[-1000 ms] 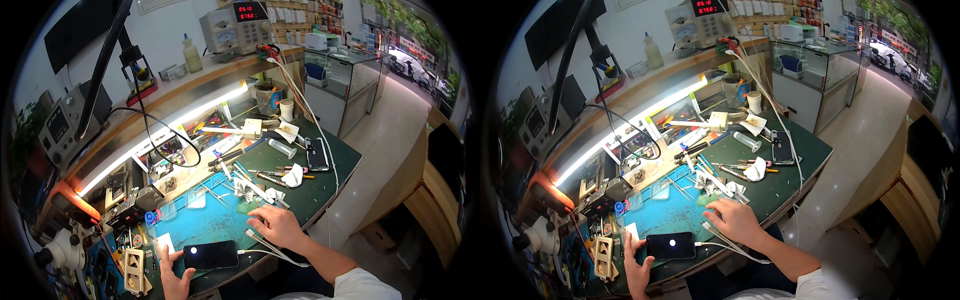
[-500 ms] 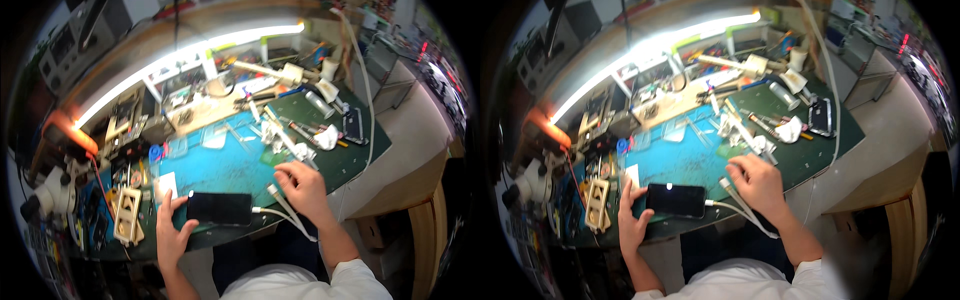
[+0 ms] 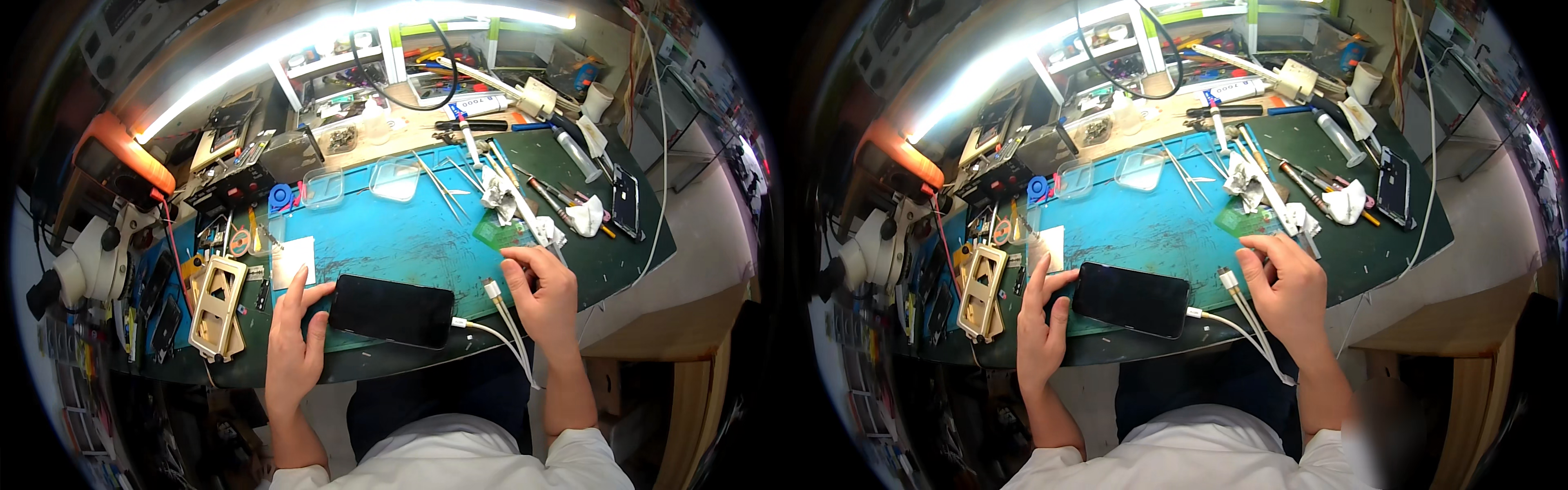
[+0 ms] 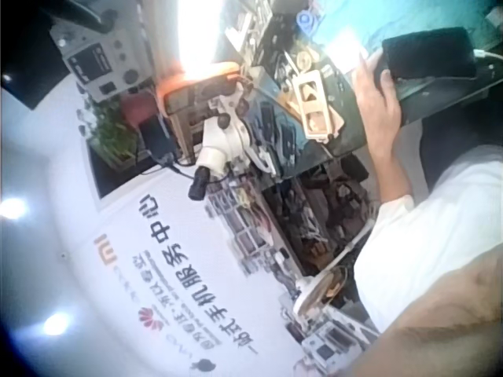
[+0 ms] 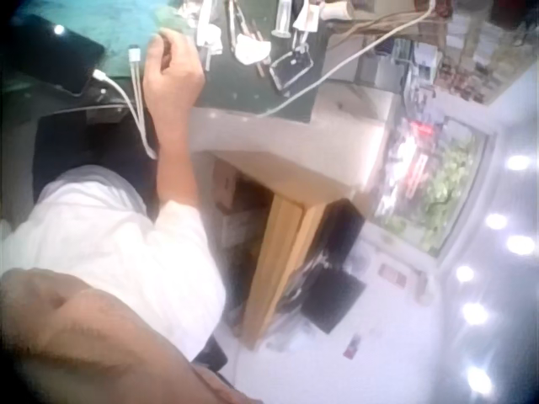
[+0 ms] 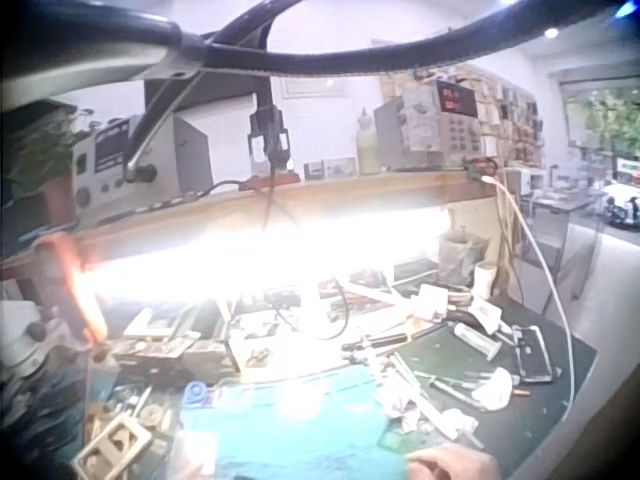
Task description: The person disassembles a smartphone by removing the back cover and disconnecting internal components. They use a screwdriver and a plastic pry tool to detach the battery and screen connectors, then reassemble the device by reconnecting cables and snapping the back cover into place.
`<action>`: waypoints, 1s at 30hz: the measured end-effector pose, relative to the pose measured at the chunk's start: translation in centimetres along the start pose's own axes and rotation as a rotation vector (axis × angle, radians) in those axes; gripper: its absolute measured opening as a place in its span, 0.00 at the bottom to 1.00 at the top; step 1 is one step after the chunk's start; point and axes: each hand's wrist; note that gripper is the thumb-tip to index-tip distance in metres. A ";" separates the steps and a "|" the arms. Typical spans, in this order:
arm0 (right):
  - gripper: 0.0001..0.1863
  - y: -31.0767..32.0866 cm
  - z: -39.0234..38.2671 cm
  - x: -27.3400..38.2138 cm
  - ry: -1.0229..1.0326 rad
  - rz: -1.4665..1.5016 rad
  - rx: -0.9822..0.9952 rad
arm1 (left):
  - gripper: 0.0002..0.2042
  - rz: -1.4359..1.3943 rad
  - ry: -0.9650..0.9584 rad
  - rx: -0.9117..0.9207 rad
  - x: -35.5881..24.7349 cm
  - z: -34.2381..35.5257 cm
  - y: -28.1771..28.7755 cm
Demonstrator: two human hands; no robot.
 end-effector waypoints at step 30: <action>0.42 -3.0 -0.5 7.3 0.534 -0.119 0.411 | 0.29 -0.409 0.095 -0.146 -0.2 -0.2 0.2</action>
Point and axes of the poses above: each hand's wrist, its own z-axis towards the middle knuckle, its own y-axis out of the back of the hand, x = y × z, and after that the axes turned 8 degrees about -x, right-handed
